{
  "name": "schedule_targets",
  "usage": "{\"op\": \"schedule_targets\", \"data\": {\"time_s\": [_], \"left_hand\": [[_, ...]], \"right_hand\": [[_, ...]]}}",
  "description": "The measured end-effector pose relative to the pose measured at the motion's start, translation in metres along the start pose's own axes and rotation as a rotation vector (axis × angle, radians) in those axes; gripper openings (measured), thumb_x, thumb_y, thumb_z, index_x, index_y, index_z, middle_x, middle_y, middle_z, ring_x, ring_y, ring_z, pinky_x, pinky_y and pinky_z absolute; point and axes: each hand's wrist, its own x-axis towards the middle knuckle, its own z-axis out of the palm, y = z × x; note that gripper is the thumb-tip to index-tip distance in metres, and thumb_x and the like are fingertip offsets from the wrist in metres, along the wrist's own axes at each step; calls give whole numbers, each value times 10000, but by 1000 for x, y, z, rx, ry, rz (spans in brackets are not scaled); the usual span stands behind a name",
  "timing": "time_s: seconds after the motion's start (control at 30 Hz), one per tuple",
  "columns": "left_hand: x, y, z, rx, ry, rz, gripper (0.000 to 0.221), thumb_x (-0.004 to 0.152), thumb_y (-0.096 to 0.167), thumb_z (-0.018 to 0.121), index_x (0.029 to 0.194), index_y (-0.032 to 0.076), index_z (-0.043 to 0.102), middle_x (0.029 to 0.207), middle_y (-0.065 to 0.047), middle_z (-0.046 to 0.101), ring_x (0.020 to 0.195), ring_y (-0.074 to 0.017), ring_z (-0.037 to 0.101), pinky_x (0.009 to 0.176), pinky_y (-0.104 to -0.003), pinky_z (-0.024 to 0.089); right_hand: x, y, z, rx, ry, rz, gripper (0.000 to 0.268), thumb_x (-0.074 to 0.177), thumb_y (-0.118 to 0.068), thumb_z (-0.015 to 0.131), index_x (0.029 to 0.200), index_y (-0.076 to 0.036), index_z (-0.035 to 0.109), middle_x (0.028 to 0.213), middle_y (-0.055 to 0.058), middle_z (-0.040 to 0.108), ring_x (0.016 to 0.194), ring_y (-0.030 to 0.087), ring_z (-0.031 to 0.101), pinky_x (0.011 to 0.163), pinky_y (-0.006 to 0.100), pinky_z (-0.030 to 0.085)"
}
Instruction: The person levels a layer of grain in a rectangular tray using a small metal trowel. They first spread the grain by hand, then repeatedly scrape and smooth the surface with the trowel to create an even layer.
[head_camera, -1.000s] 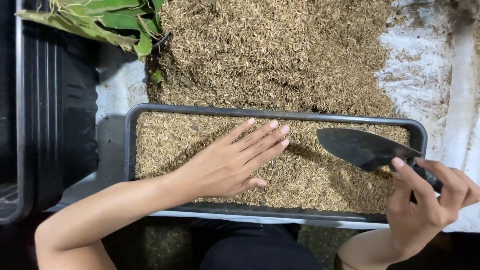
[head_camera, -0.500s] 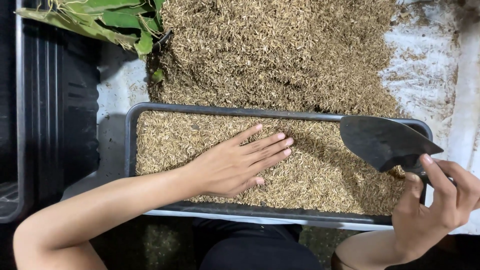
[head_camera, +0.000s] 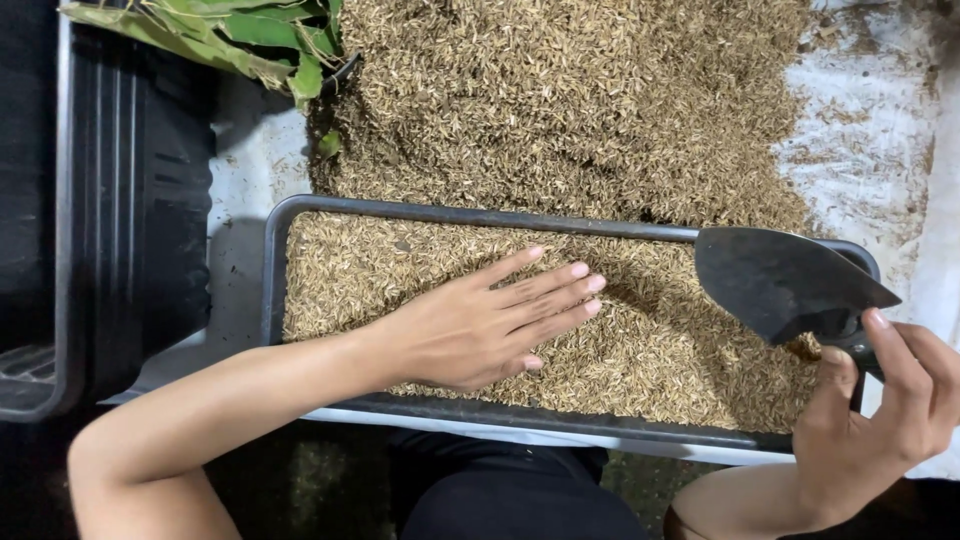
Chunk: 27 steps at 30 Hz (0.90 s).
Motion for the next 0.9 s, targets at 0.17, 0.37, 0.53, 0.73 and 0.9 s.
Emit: {"op": "schedule_targets", "data": {"time_s": [0.17,0.37,0.53,0.73,0.9], "left_hand": [[-7,-10,3,-153,643,49,419,952,-54,780,1312,52,593,1200,-119,742,1061,-217,750,1039,-324,606],[-25,-17,-12,-386,748,-16,302,1070,273,491,1071,113,747,742,10,775,372,-11,455,309,-185,288],[-26,-29,-28,-273,776,-184,480,1084,273,375,852,111,763,617,1,701,407,-54,494,373,-214,275],[-64,-31,-67,-312,799,-571,285,1076,91,425,1096,-28,683,918,-112,668,849,-209,593,824,-341,466],[-91,-26,-72,-278,890,-773,273,1066,-28,395,1193,-136,611,1158,-263,634,1102,-354,604,990,-434,499]], "right_hand": [[-3,6,-1,-33,-17,-29,206,1206,142,638,1395,218,610,1228,391,581,1133,542,577,999,612,483],[-5,5,0,8,-19,9,197,1212,153,616,1395,223,595,1235,398,558,1141,529,556,989,599,494],[1,-2,1,-27,-33,-9,207,1217,107,623,1390,220,640,1240,380,569,1137,519,582,993,597,504],[8,-10,-1,-11,8,81,400,1144,157,590,1510,263,467,1222,430,566,1138,533,542,970,584,485],[-6,6,-12,-63,66,202,394,1268,3,507,1475,337,498,1305,511,605,1185,594,630,1008,561,511]]}}
